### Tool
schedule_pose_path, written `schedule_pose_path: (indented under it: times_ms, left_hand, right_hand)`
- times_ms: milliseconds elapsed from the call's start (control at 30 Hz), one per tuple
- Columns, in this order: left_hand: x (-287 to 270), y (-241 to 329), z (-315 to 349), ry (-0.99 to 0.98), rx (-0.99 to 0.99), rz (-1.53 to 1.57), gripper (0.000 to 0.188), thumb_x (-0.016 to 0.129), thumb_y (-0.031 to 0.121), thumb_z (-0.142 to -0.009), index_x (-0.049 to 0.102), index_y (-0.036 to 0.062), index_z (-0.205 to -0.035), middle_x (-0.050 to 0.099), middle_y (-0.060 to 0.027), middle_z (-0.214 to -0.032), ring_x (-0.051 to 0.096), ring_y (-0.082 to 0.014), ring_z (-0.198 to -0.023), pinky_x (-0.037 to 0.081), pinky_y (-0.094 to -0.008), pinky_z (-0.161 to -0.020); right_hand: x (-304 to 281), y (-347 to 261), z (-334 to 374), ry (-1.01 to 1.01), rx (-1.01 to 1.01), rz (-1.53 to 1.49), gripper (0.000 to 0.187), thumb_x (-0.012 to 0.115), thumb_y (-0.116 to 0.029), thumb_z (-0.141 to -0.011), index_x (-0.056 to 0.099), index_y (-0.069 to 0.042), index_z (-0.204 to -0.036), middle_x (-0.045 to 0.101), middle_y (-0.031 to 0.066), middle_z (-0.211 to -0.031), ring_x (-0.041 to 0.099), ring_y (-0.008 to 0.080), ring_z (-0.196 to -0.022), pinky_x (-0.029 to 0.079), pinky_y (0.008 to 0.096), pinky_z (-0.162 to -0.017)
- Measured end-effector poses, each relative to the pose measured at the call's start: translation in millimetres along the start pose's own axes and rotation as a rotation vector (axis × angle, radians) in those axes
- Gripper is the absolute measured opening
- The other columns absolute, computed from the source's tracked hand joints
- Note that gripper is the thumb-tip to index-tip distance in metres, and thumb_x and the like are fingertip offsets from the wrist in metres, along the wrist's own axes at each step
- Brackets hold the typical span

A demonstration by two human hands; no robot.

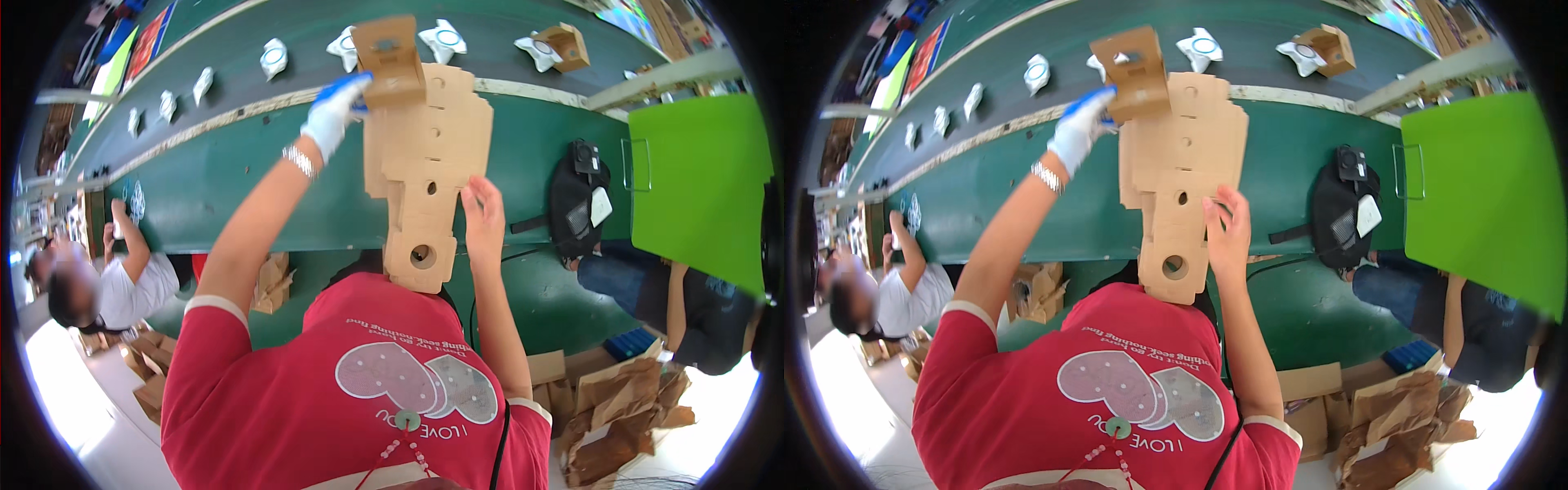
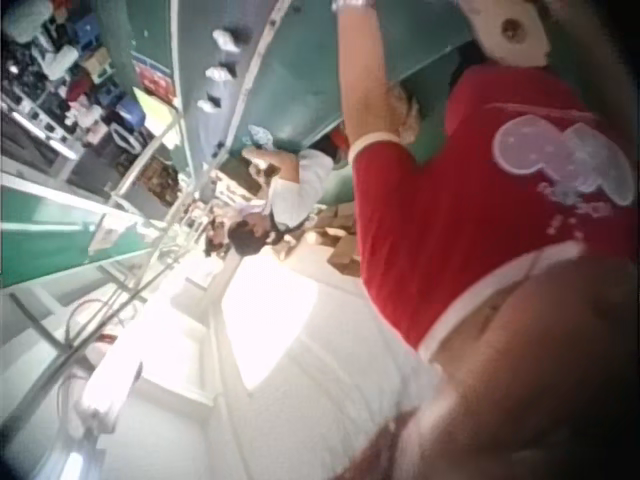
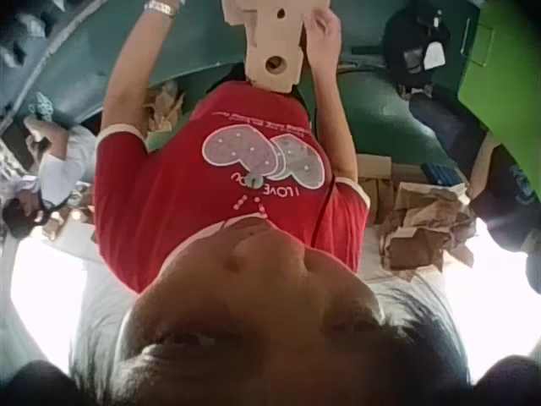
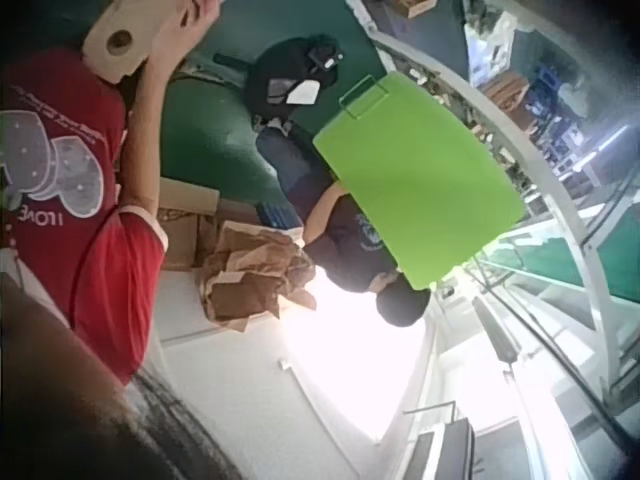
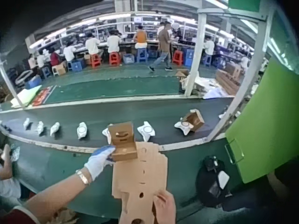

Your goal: Folding and assembling cardboard components into complex structural shapes at a factory workbench.

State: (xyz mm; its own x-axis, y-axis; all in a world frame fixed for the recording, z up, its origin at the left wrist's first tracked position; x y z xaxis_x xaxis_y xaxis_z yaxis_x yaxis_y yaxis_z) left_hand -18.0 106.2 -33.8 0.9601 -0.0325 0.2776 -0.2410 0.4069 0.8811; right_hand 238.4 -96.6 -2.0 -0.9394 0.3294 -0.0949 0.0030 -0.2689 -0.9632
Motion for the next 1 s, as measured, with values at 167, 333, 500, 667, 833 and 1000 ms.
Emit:
schedule_pose_path:
  times_ms: [167, 333, 500, 667, 833, 1000]
  left_hand:
    - [23, 57, -97, 0.287, -0.083, -0.148, 0.031, 0.069, 0.038, -0.09, 0.066, 0.0103, -0.105, 0.059, -0.0043, -0.102, 0.056, -0.0158, -0.096, 0.05, -0.036, -0.086]
    - [28, 12, -13, 0.193, 0.076, -0.215, 0.05, 0.066, 0.044, -0.091, 0.063, 0.0066, -0.124, 0.061, -0.0031, -0.117, 0.054, -0.0148, -0.105, 0.042, -0.0309, -0.094]
    - [-6, -131, 179, -0.083, -0.074, -0.557, 0.052, 0.061, 0.032, -0.097, 0.051, 0.003, -0.139, 0.052, -0.0121, -0.142, 0.049, -0.0206, -0.129, 0.037, -0.0326, -0.107]
    - [76, -113, 250, -0.115, -0.226, -0.513, 0.057, 0.061, 0.011, -0.095, 0.041, 0.0042, -0.147, 0.043, -0.0168, -0.15, 0.039, -0.0232, -0.141, 0.033, -0.0319, -0.114]
    - [82, -134, 261, 0.201, 0.013, -0.675, 0.071, 0.068, 0.017, -0.094, 0.029, -0.0024, -0.15, 0.049, -0.0164, -0.144, 0.046, -0.0159, -0.132, 0.037, -0.0286, -0.109]
    - [108, -103, 263, 0.268, -0.082, -0.196, 0.045, 0.07, 0.019, -0.093, 0.051, -0.0012, -0.129, 0.061, -0.0097, -0.123, 0.06, -0.0147, -0.109, 0.049, -0.0283, -0.091]
  right_hand:
    - [-28, 35, 36, 0.194, 0.014, 0.28, 0.062, 0.077, -0.026, -0.086, 0.048, 0.006, -0.129, 0.05, 0.0205, -0.132, 0.05, 0.0284, -0.123, 0.043, 0.0392, -0.104]
    - [-13, 60, 67, 0.019, 0.009, 0.657, 0.084, 0.081, -0.023, -0.077, 0.036, 0.011, -0.138, 0.029, 0.0295, -0.147, 0.029, 0.0422, -0.136, 0.027, 0.0478, -0.114]
    - [-3, 79, 82, -0.118, 0.018, 0.617, 0.077, 0.071, -0.017, -0.085, 0.03, 0.014, -0.141, 0.022, 0.032, -0.151, 0.022, 0.0452, -0.141, 0.022, 0.048, -0.117]
    - [3, 63, 87, -0.211, 0.126, 0.534, 0.077, 0.059, -0.023, -0.095, 0.017, 0.018, -0.146, 0.011, 0.0339, -0.156, 0.013, 0.0421, -0.147, 0.014, 0.0416, -0.121]
    - [4, 23, 94, -0.199, 0.011, 0.512, 0.078, 0.057, -0.024, -0.097, 0.012, 0.013, -0.149, 0.011, 0.0322, -0.157, 0.013, 0.042, -0.148, 0.012, 0.0433, -0.121]
    - [-4, 2, 81, -0.123, 0.041, 0.205, 0.042, 0.062, -0.024, -0.097, 0.045, 0.006, -0.121, 0.055, 0.0178, -0.116, 0.055, 0.0269, -0.108, 0.045, 0.0381, -0.094]
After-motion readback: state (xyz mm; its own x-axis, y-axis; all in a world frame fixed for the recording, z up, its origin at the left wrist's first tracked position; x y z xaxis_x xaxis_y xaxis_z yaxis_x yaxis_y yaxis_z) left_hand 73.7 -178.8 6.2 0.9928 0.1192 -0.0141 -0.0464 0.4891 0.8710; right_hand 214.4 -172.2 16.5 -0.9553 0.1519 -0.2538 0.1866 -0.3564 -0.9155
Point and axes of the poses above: each hand's wrist, its own z-axis away from the middle knuckle, its own x-axis out of the palm, y = z × x, the point moved 4 cm from there along -z, towards the middle knuckle
